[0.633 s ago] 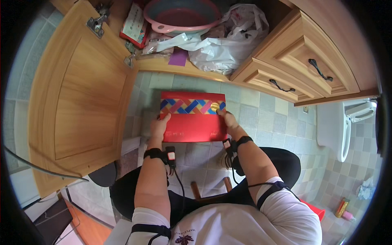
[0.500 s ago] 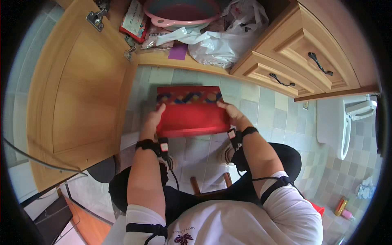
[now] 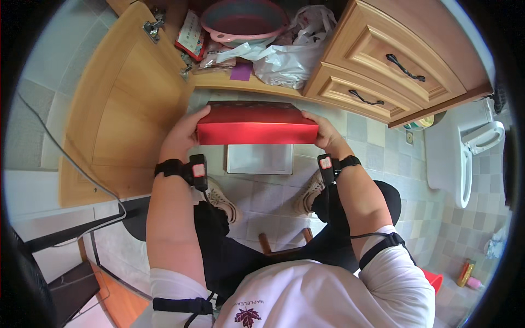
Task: The person cleans and organizes items inside a bathroom cabinet under the sink using a cloth.
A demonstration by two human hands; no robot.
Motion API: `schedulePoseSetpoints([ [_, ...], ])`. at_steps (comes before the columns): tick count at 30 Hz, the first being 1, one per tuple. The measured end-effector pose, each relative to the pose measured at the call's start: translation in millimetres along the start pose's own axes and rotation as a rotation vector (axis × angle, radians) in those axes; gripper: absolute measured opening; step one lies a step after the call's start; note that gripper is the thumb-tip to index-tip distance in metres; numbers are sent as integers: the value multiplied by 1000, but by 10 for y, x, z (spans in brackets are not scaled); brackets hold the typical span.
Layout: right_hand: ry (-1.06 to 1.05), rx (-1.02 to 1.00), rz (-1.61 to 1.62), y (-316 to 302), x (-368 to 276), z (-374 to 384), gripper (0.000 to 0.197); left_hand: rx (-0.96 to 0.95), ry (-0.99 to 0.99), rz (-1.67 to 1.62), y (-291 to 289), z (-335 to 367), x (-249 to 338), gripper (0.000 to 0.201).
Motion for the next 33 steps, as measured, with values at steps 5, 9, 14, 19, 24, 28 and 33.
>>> schedulePoseSetpoints([
  [5,-68,43,58,-170,-73,-107,36,-103,-97,-24,196,100,141,53],
  [9,-99,55,102,-227,-60,-213,35,30,37,49,361,234,119,57],
  [14,-126,134,101,-331,37,-210,32,87,39,1,240,420,-65,70],
  [19,-112,94,111,-370,119,-73,31,186,-6,30,103,499,-269,62],
  [24,-109,115,75,-474,272,48,41,320,-79,151,67,554,-485,63],
  [28,-85,105,24,-477,515,177,58,312,-149,185,-390,610,-940,52],
  [33,46,100,5,-671,805,279,66,316,-281,148,-624,661,-1492,55],
])
Point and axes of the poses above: each hand's wrist, its own z-axis towards the middle knuckle, its own y-axis out of the palm, x = y × z, the point moved 1 cm from there along z, towards the middle knuckle, and after that the axes turned 11 degrees about -x, right-handed, at the moved point
